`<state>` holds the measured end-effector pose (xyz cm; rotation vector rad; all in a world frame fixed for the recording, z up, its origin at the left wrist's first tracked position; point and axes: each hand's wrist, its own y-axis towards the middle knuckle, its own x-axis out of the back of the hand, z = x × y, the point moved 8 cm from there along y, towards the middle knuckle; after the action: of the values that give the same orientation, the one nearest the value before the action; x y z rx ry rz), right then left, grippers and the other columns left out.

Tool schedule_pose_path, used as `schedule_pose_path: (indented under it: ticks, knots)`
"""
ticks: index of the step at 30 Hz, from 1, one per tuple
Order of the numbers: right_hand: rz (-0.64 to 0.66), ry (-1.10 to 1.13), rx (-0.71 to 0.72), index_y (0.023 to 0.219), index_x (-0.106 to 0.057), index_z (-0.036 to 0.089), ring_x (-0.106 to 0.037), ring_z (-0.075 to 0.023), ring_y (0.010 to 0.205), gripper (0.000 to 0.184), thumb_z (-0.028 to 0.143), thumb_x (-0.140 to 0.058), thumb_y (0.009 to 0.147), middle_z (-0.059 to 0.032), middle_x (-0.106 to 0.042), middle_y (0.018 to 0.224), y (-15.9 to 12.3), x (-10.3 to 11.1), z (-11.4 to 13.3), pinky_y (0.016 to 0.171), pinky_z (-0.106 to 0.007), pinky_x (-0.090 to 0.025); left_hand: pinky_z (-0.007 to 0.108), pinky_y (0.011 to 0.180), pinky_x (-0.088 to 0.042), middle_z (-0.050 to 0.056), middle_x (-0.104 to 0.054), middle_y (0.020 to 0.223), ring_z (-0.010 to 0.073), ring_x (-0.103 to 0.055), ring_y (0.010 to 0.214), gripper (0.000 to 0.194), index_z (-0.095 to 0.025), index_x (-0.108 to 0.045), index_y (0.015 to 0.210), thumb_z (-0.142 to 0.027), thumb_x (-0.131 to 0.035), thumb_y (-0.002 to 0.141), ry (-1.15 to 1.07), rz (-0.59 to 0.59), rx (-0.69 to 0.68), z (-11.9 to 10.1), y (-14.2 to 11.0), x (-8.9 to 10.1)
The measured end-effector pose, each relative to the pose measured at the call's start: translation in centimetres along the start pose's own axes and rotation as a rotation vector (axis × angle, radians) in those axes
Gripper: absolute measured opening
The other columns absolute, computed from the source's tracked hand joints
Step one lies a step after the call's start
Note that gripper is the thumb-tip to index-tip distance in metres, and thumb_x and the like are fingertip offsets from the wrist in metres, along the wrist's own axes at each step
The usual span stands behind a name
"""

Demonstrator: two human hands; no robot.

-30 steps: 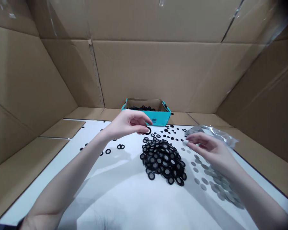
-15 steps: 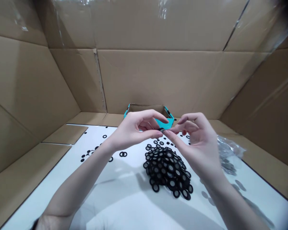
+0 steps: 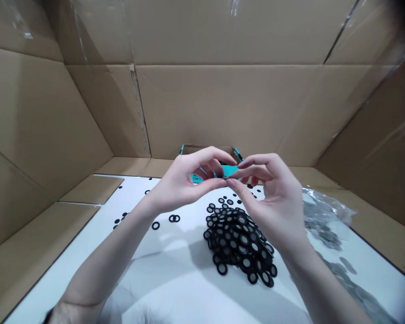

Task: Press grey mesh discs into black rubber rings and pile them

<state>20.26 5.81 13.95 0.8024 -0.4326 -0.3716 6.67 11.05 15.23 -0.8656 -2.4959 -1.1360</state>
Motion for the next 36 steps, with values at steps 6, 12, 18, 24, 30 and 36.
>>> schedule_pose_path:
  ticks: [6, 12, 18, 24, 30, 36]
  knots:
    - [0.041, 0.033, -0.002, 0.097, -0.056, 0.027, -0.07, -0.016, 0.082, 0.024, 0.013, -0.069, 0.084, 0.0043, -0.072, 0.084, -0.1, -0.2, -0.4, 0.07, -0.034, -0.046, 0.021, 0.075, -0.059, -0.001, -0.068, 0.084, 0.0101, -0.069, 0.079, 0.022, -0.018, -0.063, 0.11, -0.015, -0.069, 0.089, -0.091, -0.044, -0.035, 0.0, 0.3, -0.1]
    - [0.04, 0.023, 0.006, 0.097, -0.055, 0.027, -0.069, -0.0162, 0.077, 0.028, 0.011, -0.07, 0.081, 0.0047, -0.071, 0.08, 0.0, -0.1, -0.3, 0.072, -0.036, -0.047, 0.022, 0.077, -0.06, -0.001, -0.067, 0.083, 0.0105, -0.07, 0.079, 0.026, -0.019, -0.06, 0.109, -0.012, -0.069, 0.086, -0.056, -0.045, -0.032, -0.3, 0.1, 0.0]
    - [0.123, 0.102, -0.056, 0.092, -0.045, 0.027, -0.065, -0.0196, 0.075, 0.031, 0.015, -0.07, 0.08, 0.0043, -0.068, 0.073, 0.2, 0.0, -0.8, 0.074, -0.04, -0.047, 0.021, 0.071, -0.056, -0.001, -0.068, 0.086, 0.011, -0.068, 0.081, 0.025, -0.019, -0.055, 0.107, -0.012, -0.068, 0.087, -0.001, 0.015, -0.019, -0.5, 0.0, -0.1]
    - [0.131, 0.116, -0.08, 0.091, -0.044, 0.028, -0.065, -0.0195, 0.076, 0.032, 0.014, -0.07, 0.078, 0.005, -0.065, 0.071, 0.3, 0.2, -1.0, 0.075, -0.041, -0.047, 0.02, 0.068, -0.054, -0.003, -0.066, 0.079, 0.0097, -0.067, 0.075, 0.025, -0.02, -0.053, 0.102, -0.013, -0.071, 0.085, -0.061, -0.022, -0.017, -0.4, 0.3, -0.2]
    - [0.14, 0.136, -0.093, 0.09, -0.043, 0.028, -0.064, -0.0199, 0.074, 0.036, 0.013, -0.071, 0.075, 0.0063, -0.062, 0.067, 0.4, 0.2, -1.2, 0.075, -0.043, -0.05, 0.019, 0.072, -0.054, -0.003, -0.063, 0.082, 0.0083, -0.064, 0.078, 0.024, -0.019, -0.053, 0.102, -0.009, -0.068, 0.086, -0.051, 0.076, -0.006, -0.4, 0.1, -0.7]
    - [0.134, 0.126, -0.09, 0.088, -0.041, 0.028, -0.067, -0.0189, 0.072, 0.036, 0.013, -0.071, 0.074, 0.0074, -0.062, 0.067, 0.1, -0.4, -1.1, 0.069, -0.038, -0.051, 0.02, 0.069, -0.053, -0.002, -0.063, 0.083, 0.0081, -0.061, 0.073, 0.02, -0.019, -0.055, 0.101, -0.006, -0.062, 0.088, 0.085, 0.172, 0.044, -0.7, -0.4, -0.9]
